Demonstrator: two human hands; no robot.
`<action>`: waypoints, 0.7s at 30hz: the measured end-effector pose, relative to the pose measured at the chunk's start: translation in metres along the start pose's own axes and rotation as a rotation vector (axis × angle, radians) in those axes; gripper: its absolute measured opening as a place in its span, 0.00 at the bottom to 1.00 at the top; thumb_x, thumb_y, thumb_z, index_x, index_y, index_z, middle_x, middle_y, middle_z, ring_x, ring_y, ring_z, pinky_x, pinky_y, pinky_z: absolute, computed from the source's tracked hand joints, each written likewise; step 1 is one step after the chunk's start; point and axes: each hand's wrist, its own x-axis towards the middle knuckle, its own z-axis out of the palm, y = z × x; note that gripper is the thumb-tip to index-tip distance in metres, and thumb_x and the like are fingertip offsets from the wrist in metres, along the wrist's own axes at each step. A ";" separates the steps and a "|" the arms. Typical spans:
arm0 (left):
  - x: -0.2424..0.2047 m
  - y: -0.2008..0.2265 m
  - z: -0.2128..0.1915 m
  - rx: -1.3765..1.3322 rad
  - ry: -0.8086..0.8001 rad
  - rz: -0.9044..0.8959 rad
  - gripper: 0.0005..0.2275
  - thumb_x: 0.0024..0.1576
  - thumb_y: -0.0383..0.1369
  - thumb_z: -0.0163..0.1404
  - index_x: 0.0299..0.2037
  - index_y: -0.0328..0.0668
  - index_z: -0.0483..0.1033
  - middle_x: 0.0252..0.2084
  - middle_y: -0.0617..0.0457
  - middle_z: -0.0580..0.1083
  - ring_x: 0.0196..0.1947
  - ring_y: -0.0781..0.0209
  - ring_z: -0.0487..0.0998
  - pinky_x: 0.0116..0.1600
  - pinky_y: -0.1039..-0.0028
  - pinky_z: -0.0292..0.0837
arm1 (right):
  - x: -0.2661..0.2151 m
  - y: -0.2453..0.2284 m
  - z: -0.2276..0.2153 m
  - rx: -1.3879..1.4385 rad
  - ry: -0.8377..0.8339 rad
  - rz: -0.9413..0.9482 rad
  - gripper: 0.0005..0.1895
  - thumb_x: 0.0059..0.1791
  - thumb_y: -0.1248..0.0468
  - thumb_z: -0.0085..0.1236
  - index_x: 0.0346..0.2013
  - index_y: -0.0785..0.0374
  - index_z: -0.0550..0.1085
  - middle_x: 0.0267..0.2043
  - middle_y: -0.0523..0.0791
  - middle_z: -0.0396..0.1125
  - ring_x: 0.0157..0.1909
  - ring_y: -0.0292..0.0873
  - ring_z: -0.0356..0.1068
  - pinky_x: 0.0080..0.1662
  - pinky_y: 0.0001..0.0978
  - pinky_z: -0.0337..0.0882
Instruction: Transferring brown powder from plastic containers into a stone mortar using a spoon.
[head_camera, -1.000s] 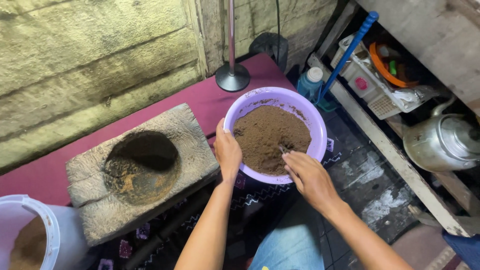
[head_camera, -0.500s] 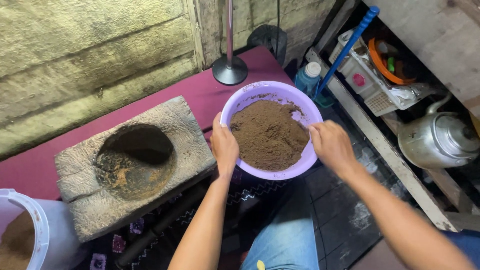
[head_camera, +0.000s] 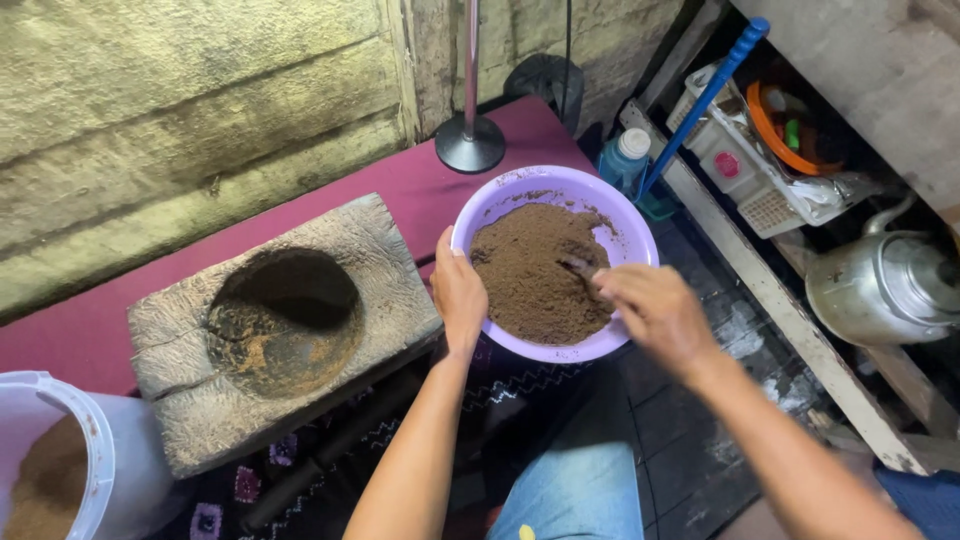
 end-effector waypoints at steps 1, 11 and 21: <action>0.005 0.001 0.001 -0.001 0.005 -0.001 0.20 0.64 0.31 0.32 0.66 0.50 0.65 0.59 0.34 0.73 0.59 0.31 0.73 0.63 0.44 0.67 | 0.017 0.012 -0.006 0.002 -0.001 -0.005 0.06 0.51 0.65 0.60 0.40 0.56 0.81 0.47 0.42 0.78 0.54 0.49 0.75 0.50 0.43 0.71; 0.006 0.001 0.002 -0.004 -0.008 -0.008 0.20 0.64 0.32 0.32 0.66 0.53 0.65 0.59 0.34 0.73 0.60 0.31 0.73 0.64 0.45 0.67 | 0.024 0.084 0.022 -0.127 -0.103 0.075 0.09 0.57 0.61 0.54 0.42 0.61 0.80 0.34 0.49 0.75 0.41 0.53 0.74 0.44 0.44 0.72; 0.001 0.001 -0.001 -0.005 -0.001 0.009 0.21 0.64 0.31 0.31 0.66 0.53 0.66 0.60 0.36 0.73 0.60 0.32 0.73 0.63 0.45 0.67 | 0.012 -0.013 0.027 0.193 0.122 0.301 0.10 0.57 0.65 0.52 0.45 0.60 0.82 0.39 0.48 0.77 0.42 0.51 0.77 0.44 0.41 0.74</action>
